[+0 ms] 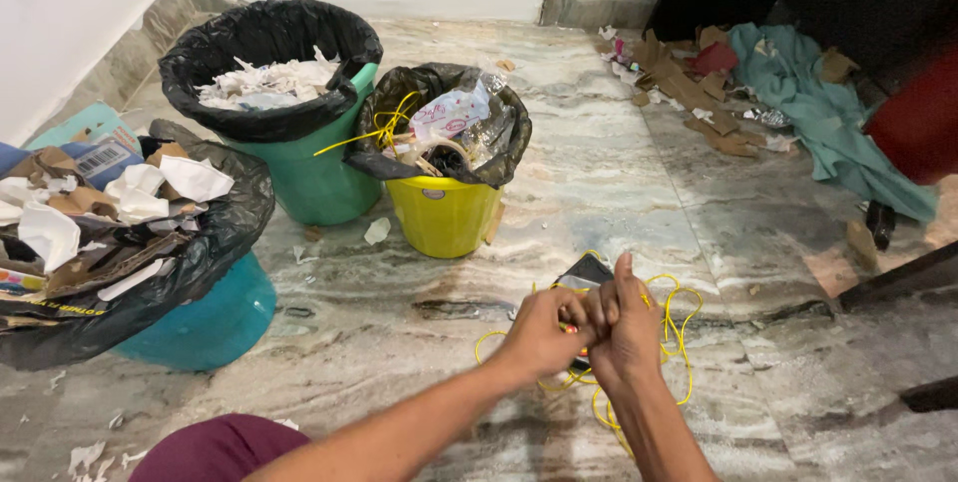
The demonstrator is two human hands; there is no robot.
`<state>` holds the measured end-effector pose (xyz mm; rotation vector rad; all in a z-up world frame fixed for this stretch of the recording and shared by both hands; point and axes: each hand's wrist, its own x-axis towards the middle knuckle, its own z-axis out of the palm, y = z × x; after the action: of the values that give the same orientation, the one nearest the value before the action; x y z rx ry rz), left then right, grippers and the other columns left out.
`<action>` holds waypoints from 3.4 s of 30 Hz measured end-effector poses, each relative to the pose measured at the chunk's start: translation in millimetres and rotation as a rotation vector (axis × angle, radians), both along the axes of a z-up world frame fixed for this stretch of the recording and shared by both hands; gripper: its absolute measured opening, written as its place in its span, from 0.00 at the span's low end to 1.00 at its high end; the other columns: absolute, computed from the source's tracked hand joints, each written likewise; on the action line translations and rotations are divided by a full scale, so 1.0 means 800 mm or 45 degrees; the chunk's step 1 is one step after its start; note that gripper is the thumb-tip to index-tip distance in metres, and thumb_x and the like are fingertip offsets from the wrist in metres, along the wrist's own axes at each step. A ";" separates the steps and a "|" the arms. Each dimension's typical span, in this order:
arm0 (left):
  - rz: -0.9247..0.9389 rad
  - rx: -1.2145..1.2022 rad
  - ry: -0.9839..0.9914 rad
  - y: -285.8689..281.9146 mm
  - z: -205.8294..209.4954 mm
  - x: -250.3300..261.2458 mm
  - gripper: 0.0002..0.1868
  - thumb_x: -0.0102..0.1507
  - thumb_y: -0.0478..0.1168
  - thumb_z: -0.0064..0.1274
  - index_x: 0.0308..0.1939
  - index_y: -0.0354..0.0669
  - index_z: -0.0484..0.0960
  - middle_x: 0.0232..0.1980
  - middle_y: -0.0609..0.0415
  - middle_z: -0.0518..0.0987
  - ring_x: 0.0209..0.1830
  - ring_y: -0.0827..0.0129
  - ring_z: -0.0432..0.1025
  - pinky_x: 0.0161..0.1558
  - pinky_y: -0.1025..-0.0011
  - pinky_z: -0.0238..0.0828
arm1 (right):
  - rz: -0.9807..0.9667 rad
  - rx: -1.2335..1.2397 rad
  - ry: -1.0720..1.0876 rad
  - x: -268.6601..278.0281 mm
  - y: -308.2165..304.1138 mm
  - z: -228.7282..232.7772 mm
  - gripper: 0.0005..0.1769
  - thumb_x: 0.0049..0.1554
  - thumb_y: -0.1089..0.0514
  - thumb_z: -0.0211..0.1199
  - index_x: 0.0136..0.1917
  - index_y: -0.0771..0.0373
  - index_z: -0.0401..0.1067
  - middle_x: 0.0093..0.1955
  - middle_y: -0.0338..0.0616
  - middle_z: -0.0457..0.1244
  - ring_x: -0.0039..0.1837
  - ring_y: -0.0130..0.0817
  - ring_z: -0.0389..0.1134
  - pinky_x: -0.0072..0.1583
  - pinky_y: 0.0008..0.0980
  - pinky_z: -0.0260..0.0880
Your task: The person sits on the floor and sorts various items, including yellow string, plastic bags, and small objects, into three colored bins. They handle each item by hand and place it into the appropriate bin.
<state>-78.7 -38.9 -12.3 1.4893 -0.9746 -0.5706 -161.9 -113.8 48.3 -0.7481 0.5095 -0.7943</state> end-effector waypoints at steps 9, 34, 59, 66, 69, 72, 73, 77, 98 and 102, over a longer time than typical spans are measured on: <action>0.161 0.264 -0.151 0.025 0.061 -0.011 0.10 0.55 0.39 0.66 0.34 0.37 0.84 0.34 0.45 0.85 0.34 0.57 0.82 0.37 0.62 0.76 | 0.084 0.049 -0.123 -0.005 -0.019 -0.031 0.31 0.67 0.31 0.44 0.34 0.56 0.56 0.30 0.35 0.48 0.34 0.29 0.48 0.38 0.31 0.53; 0.395 -0.431 -0.082 0.056 0.173 0.179 0.17 0.54 0.23 0.54 0.44 0.38 0.87 0.38 0.54 0.88 0.38 0.73 0.82 0.43 0.74 0.79 | 0.101 -1.399 0.386 0.153 0.041 0.121 0.11 0.60 0.67 0.60 0.56 0.66 0.74 0.53 0.41 0.59 0.52 0.28 0.63 0.51 0.27 0.66; 0.821 0.251 -0.895 0.084 0.151 0.255 0.05 0.56 0.39 0.62 0.35 0.50 0.90 0.41 0.55 0.84 0.54 0.61 0.73 0.54 0.46 0.50 | 0.505 -2.466 1.513 0.340 -0.061 0.058 0.09 0.52 0.63 0.61 0.43 0.69 0.79 0.46 0.65 0.69 0.52 0.58 0.73 0.55 0.50 0.75; 0.819 0.241 -0.863 0.083 0.149 0.256 0.04 0.56 0.39 0.61 0.33 0.50 0.90 0.44 0.54 0.85 0.55 0.61 0.73 0.54 0.45 0.49 | 0.266 -2.454 1.514 0.337 -0.056 0.062 0.08 0.52 0.61 0.63 0.42 0.67 0.80 0.46 0.62 0.70 0.50 0.59 0.73 0.52 0.52 0.75; 0.853 0.191 -0.909 0.084 0.153 0.253 0.05 0.54 0.38 0.62 0.33 0.51 0.90 0.45 0.53 0.84 0.54 0.60 0.72 0.54 0.45 0.48 | 0.237 -2.558 1.509 0.324 -0.040 0.079 0.08 0.52 0.58 0.64 0.41 0.63 0.81 0.46 0.60 0.70 0.48 0.56 0.74 0.50 0.50 0.75; 0.874 0.136 -0.980 0.085 0.162 0.244 0.06 0.55 0.39 0.62 0.35 0.51 0.90 0.41 0.54 0.85 0.54 0.58 0.72 0.56 0.44 0.46 | 0.347 -2.522 1.427 0.307 -0.029 0.100 0.08 0.51 0.56 0.65 0.40 0.58 0.83 0.44 0.59 0.70 0.47 0.56 0.73 0.51 0.50 0.73; 0.894 0.095 -1.019 0.085 0.166 0.240 0.06 0.56 0.38 0.61 0.35 0.51 0.90 0.39 0.55 0.85 0.55 0.58 0.71 0.57 0.43 0.45 | 0.370 -2.489 1.392 0.300 -0.028 0.107 0.07 0.50 0.56 0.66 0.41 0.56 0.83 0.42 0.57 0.71 0.46 0.55 0.73 0.52 0.51 0.72; 0.897 -0.186 -1.159 0.084 0.184 0.215 0.05 0.61 0.39 0.59 0.40 0.49 0.87 0.42 0.57 0.85 0.55 0.59 0.71 0.58 0.46 0.47 | -0.053 -2.486 0.814 0.258 -0.021 0.126 0.11 0.47 0.60 0.65 0.43 0.54 0.84 0.39 0.53 0.71 0.45 0.54 0.72 0.51 0.48 0.72; -0.327 0.884 -1.060 0.052 -0.020 0.091 0.33 0.50 0.56 0.72 0.52 0.43 0.80 0.53 0.42 0.78 0.54 0.44 0.74 0.53 0.52 0.71 | 0.416 -2.214 1.519 -0.008 -0.048 -0.090 0.20 0.49 0.62 0.65 0.56 0.50 0.80 0.52 0.49 0.69 0.56 0.49 0.70 0.57 0.47 0.71; -0.418 0.955 -1.083 0.054 -0.046 0.083 0.52 0.41 0.55 0.78 0.63 0.42 0.68 0.59 0.41 0.73 0.58 0.44 0.72 0.55 0.52 0.70 | 0.340 -2.408 1.287 -0.009 -0.047 -0.109 0.09 0.46 0.63 0.61 0.43 0.59 0.77 0.48 0.44 0.71 0.55 0.50 0.68 0.55 0.46 0.71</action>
<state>-12.1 4.1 -49.0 2.3478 -1.8126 -0.5670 -169.5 -151.0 -39.0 -2.9763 0.3818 -0.3815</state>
